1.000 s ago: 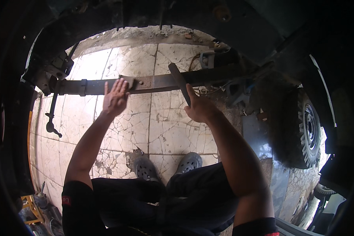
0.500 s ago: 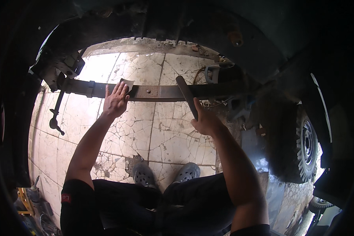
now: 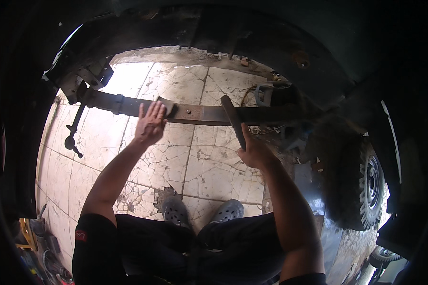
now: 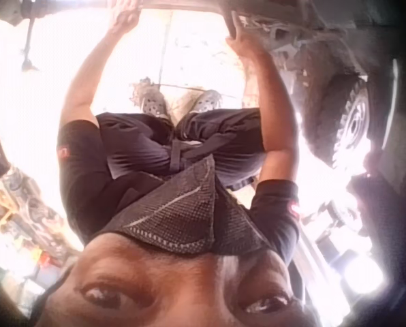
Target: The person sits on the floor under a vehicle and uses a wire brush to scrub a metal frame, removing rust and debris. The person repeatedly scrubs the same section of the frame with a back-and-forth motion.
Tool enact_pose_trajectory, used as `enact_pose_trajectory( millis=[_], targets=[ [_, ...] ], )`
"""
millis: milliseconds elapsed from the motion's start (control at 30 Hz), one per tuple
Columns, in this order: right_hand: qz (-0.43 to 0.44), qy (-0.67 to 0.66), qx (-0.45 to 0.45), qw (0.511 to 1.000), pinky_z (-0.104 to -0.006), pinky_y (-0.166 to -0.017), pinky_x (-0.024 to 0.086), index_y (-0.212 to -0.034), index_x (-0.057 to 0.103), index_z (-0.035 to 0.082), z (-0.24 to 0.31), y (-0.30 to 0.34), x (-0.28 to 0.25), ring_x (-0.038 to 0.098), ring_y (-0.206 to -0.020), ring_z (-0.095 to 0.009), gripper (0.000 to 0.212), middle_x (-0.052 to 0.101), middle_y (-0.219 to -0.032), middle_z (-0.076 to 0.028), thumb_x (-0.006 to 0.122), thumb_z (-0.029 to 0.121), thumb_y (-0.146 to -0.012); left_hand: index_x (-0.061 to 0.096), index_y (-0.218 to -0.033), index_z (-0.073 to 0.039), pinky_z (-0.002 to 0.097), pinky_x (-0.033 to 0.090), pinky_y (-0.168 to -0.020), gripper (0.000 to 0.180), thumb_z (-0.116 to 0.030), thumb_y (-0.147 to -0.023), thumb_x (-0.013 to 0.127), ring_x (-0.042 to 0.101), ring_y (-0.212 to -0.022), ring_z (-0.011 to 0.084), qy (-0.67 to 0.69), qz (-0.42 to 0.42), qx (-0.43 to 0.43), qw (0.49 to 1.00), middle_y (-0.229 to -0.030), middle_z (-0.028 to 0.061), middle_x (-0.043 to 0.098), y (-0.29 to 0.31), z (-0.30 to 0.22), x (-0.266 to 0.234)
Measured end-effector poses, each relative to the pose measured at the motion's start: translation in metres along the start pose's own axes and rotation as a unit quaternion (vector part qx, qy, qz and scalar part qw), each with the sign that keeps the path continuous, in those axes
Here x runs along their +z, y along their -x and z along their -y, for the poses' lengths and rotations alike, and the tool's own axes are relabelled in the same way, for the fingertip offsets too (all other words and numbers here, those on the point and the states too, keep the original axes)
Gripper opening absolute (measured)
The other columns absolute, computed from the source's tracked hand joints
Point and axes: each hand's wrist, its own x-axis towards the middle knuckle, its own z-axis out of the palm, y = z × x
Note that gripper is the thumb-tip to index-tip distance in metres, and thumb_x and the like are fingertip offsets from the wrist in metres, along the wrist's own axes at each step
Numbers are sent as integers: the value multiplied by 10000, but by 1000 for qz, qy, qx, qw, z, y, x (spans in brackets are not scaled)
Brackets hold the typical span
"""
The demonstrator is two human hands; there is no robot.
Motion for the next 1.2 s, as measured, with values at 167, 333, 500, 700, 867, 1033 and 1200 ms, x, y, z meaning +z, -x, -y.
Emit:
enact_pose_trajectory(
  millis=[167,333,500,700,867,1033,1200],
  targets=[
    [-5,23,-1,1000,-461,-1015,475,-1598,-17,137,4,-2,3,627,-1125,-441,955,623,-1217,-324,636,274,-915,374,-1521,-51,551,18,-1238,566,-358,-1046,358,243,-1515,240,64,11,74,995,-1616,107,316,5,-27,1],
    [-27,23,-42,998,-467,-1031,464,-1600,-7,148,-10,-1,3,622,-1137,-441,942,629,-1206,-324,627,286,-917,402,-1509,-53,564,14,-1231,559,-363,-1049,335,244,-1514,241,20,-33,-42,998,-1605,112,340,-3,22,-3],
    [3,50,10,999,-469,-1050,449,-1603,16,153,6,2,-5,617,-1150,-439,929,629,-1221,-312,628,287,-917,331,-1542,-50,548,18,-1234,594,-376,-1046,347,186,-1532,256,20,7,9,1000,-1641,111,255,11,-19,8],
    [-14,22,-29,999,-469,-1057,444,-1603,18,153,-12,-2,3,604,-1172,-440,916,613,-1249,-316,615,282,-921,408,-1507,-58,565,24,-1229,560,-370,-1046,350,257,-1508,233,29,-22,-46,998,-1606,107,341,0,12,0],
    [-12,48,-22,999,-468,-1045,453,-1602,9,157,-8,-2,0,614,-1153,-440,911,627,-1219,-315,606,284,-926,367,-1523,-39,563,4,-1232,574,-359,-1046,353,211,-1524,262,9,-12,-10,1000,-1619,129,302,8,-9,8],
    [-5,29,-15,999,-461,-1032,462,-1602,-4,167,-8,-4,3,628,-1133,-435,921,643,-1186,-313,609,286,-924,354,-1534,-61,572,-12,-1230,572,-367,-1051,332,228,-1520,230,29,25,46,998,-1622,100,306,3,-25,-5],
    [-17,20,-37,999,-463,-1023,469,-1602,-4,171,-18,-2,4,635,-1116,-434,920,648,-1172,-311,609,281,-925,396,-1511,-39,606,-53,-1208,576,-377,-1048,328,238,-1518,235,-3,-35,-84,996,-1606,115,339,-1,32,-2]
  ],
)
